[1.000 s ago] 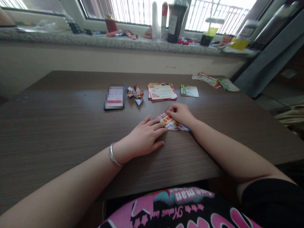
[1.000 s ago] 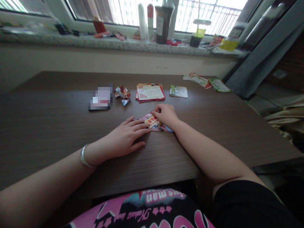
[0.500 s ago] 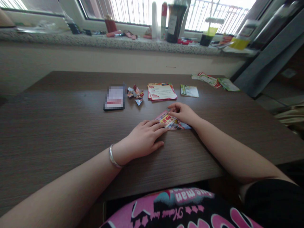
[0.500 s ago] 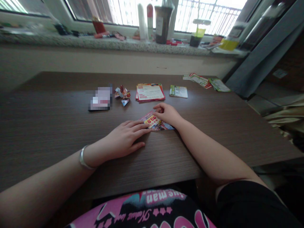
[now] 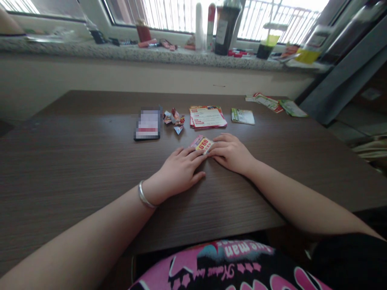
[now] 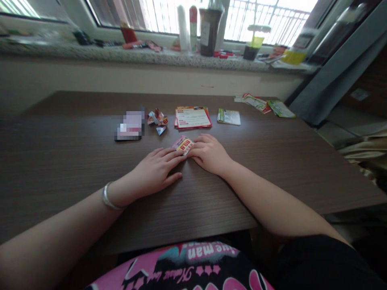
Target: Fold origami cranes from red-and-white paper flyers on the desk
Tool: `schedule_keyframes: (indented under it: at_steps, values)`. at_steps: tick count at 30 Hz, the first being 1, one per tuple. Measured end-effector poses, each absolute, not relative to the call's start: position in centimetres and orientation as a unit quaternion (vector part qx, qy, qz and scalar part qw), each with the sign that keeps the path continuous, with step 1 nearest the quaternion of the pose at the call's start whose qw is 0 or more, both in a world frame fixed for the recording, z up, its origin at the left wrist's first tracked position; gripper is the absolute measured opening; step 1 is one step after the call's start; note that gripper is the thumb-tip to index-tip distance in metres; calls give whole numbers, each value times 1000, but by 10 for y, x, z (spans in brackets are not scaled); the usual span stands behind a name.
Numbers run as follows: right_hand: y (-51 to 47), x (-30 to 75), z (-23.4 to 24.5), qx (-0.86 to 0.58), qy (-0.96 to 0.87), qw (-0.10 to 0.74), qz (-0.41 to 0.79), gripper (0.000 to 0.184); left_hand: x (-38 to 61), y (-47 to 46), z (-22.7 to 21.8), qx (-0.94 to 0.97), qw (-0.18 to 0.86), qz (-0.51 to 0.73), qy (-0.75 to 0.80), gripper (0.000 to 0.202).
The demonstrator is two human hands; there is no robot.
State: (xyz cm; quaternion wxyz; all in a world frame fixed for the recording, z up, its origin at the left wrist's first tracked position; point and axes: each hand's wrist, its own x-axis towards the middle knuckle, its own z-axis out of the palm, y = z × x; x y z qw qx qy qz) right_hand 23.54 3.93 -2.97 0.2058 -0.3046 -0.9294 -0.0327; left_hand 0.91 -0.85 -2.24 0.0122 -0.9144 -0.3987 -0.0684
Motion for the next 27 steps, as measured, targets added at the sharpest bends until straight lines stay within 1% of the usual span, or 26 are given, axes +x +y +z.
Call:
schedule_keyframes:
  at_steps: [6, 10, 21, 27]
  values:
    - [37, 230, -29, -295, -936, 192, -33, 24, 4, -6, -17, -918, -1, -66, -392, 53]
    - [34, 229, -24, -302, -939, 159, -36, 27, 4, -6, -16, -918, 0, -65, -392, 52]
    - [18, 221, -7, -364, -927, 67, -64, 27, 5, -10, -16, -917, 16, -63, -394, 49]
    - [20, 229, 0, -390, -918, 45, -50, 27, 5, -10, -17, -915, 15, -66, -397, 48]
